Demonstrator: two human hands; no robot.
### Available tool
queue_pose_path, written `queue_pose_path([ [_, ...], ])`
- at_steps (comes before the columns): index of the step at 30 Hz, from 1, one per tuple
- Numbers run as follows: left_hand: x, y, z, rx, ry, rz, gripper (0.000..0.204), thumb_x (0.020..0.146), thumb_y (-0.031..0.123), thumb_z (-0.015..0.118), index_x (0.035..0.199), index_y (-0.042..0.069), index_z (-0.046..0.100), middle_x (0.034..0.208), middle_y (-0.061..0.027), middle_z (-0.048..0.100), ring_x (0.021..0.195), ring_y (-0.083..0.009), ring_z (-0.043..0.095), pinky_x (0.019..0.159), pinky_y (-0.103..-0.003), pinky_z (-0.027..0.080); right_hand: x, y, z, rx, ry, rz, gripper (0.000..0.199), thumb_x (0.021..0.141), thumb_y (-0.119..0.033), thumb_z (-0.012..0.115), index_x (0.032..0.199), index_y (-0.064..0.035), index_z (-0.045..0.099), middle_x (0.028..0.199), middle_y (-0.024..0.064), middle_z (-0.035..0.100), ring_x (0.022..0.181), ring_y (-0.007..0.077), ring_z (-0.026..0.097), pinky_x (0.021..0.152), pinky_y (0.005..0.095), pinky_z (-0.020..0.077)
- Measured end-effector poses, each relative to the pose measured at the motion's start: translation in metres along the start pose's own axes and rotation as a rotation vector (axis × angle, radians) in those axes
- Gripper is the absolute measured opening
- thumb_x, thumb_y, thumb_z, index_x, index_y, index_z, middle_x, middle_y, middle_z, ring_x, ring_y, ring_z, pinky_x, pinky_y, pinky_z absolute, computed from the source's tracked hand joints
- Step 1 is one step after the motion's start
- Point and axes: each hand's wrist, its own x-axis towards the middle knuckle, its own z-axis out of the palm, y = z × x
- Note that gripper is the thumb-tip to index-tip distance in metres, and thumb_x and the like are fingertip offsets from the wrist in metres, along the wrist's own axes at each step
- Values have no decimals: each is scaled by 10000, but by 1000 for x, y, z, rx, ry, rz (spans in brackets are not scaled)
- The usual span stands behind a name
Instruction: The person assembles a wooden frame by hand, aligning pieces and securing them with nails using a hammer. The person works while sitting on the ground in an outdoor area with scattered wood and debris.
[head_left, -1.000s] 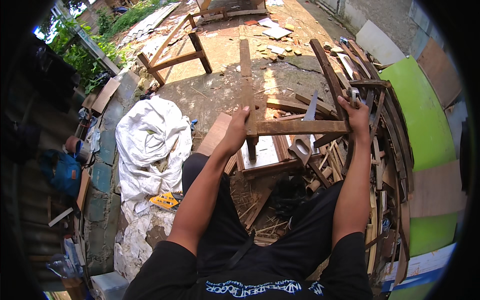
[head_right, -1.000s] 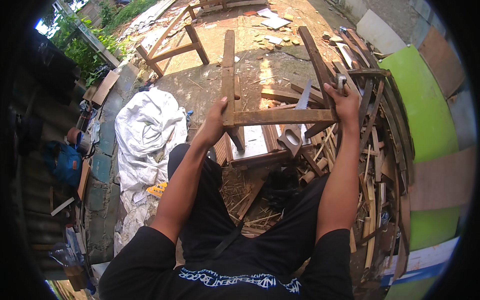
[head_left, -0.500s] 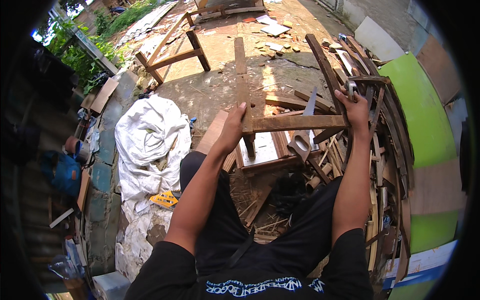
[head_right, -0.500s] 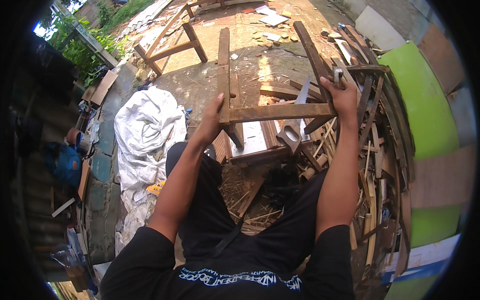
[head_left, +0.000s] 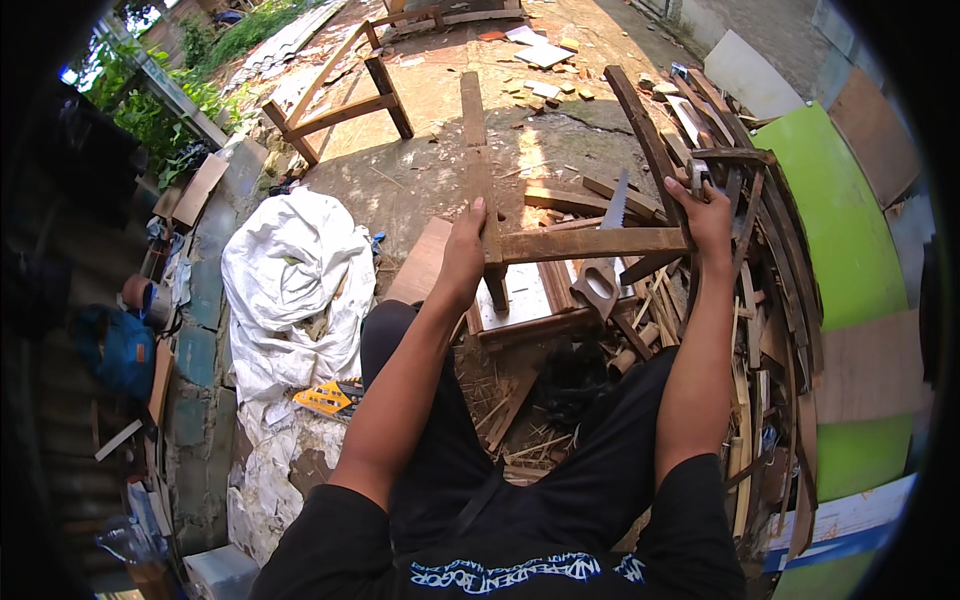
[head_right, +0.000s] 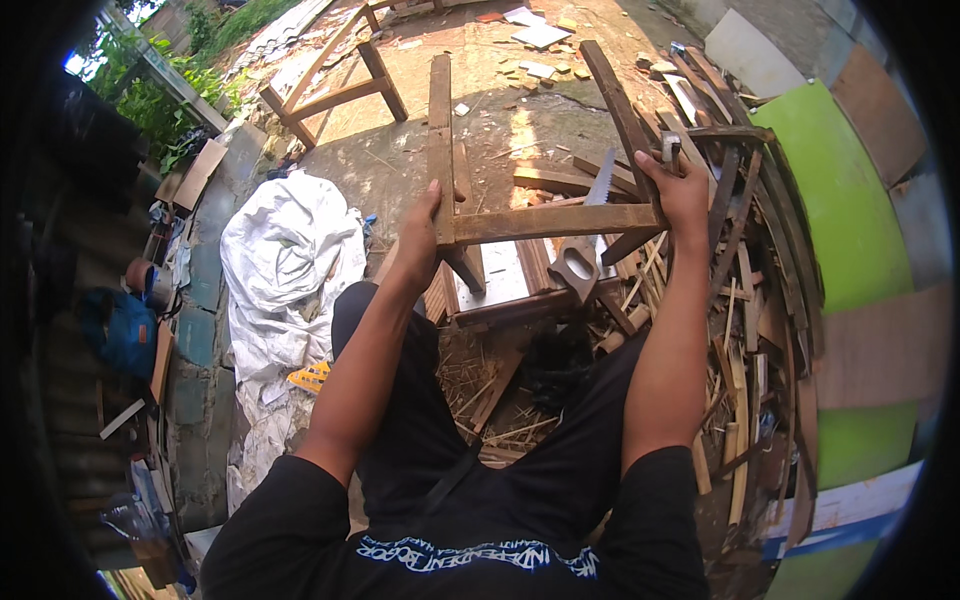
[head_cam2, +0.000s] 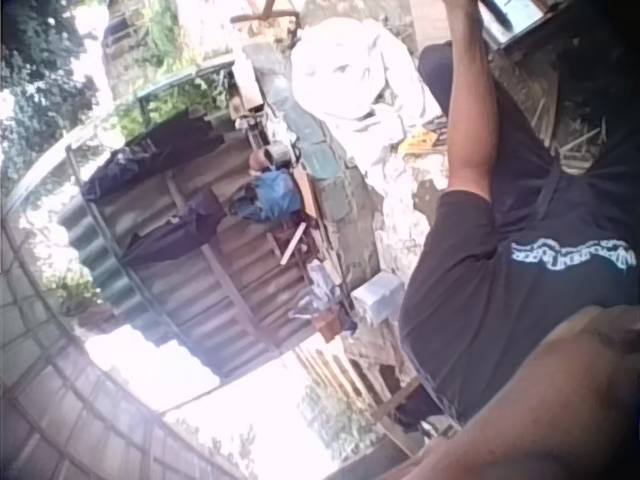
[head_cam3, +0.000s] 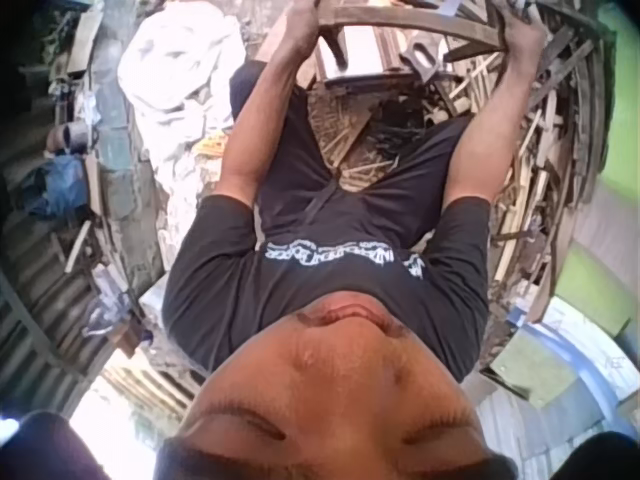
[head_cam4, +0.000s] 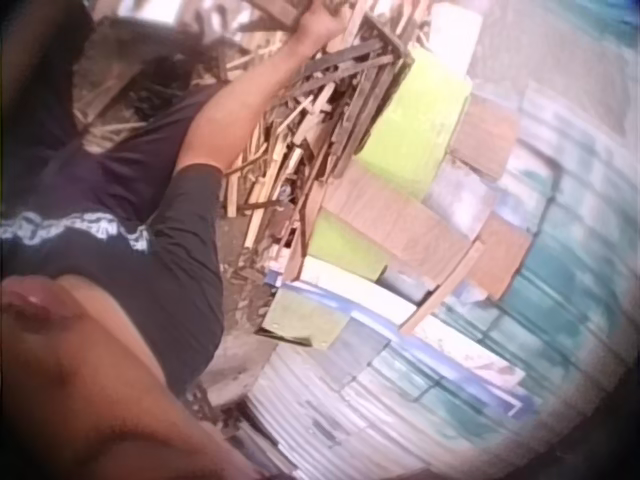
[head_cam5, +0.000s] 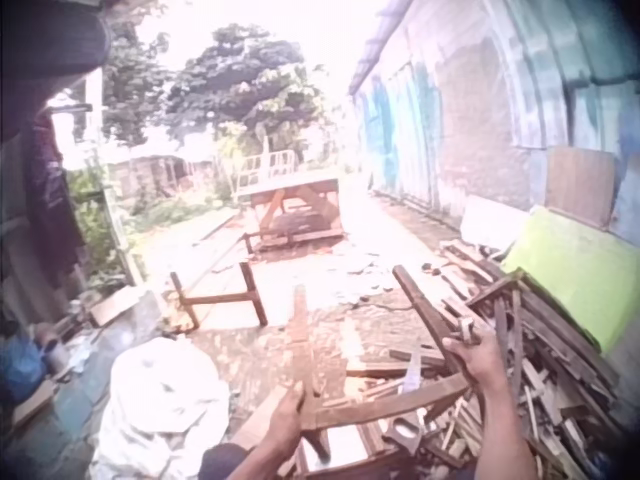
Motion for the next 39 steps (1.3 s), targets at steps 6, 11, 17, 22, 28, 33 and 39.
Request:
queue_pose_path([
  [6, 2, 3, -7, -49, -197, -58, 445, 1076, 431, 423, 1257, 44, 550, 973, -83, 612, 830, -156, 607, 732, -293, 502, 5, 6, -11, 33, 14, 42, 331, 867, -221, 840, 1070, 27, 758, 914, 14, 727, 803, 62, 631, 757, 223, 492],
  [11, 12, -20, -11, -203, -218, 128, 441, 1059, 446, 450, 1167, 35, 570, 821, -55, 626, 607, -157, 616, 506, -309, 501, 3, 6, -5, 58, 49, 37, 295, 886, -244, 817, 1037, 4, 764, 916, 23, 740, 782, 76, 645, 745, 247, 497],
  [17, 11, -22, -14, -281, -292, 124, 370, 1067, 383, 474, 1186, 44, 564, 934, -39, 620, 751, -117, 625, 628, -255, 523, 11, 19, -6, -75, 89, 57, 347, 881, -308, 813, 1000, 15, 770, 859, 34, 732, 725, 91, 607, 704, 275, 481],
  [22, 17, -23, -13, -244, -259, 124, 357, 1058, 368, 489, 1179, 42, 569, 945, -42, 625, 776, -117, 626, 643, -248, 524, 12, 25, -7, -460, 222, -60, 386, 848, -375, 811, 1002, -22, 781, 775, 102, 730, 717, 148, 621, 716, 344, 495],
  [28, 13, -16, -1, -260, -231, 101, 408, 1017, 431, 534, 1127, 47, 618, 826, -61, 631, 638, -169, 616, 558, -322, 505, 4, 35, -31, -390, 460, -43, 387, 845, -398, 805, 1003, -46, 785, 784, 121, 732, 738, 177, 644, 744, 374, 503],
  [33, 22, -25, -17, -229, -299, 50, 425, 994, 426, 541, 1156, 37, 595, 906, -68, 630, 755, -155, 632, 653, -297, 522, -19, -1, -34, -140, 463, 63, 360, 884, -350, 794, 882, 9, 760, 629, 32, 613, 479, 116, 518, 471, 322, 400],
  [39, 14, -14, -7, -74, -242, 140, 457, 986, 478, 529, 1098, 40, 601, 801, -89, 617, 677, -195, 618, 656, -335, 500, -44, -19, -46, 99, 414, 99, 301, 909, -273, 772, 868, 14, 695, 604, 10, 571, 403, 69, 420, 366, 252, 325],
])
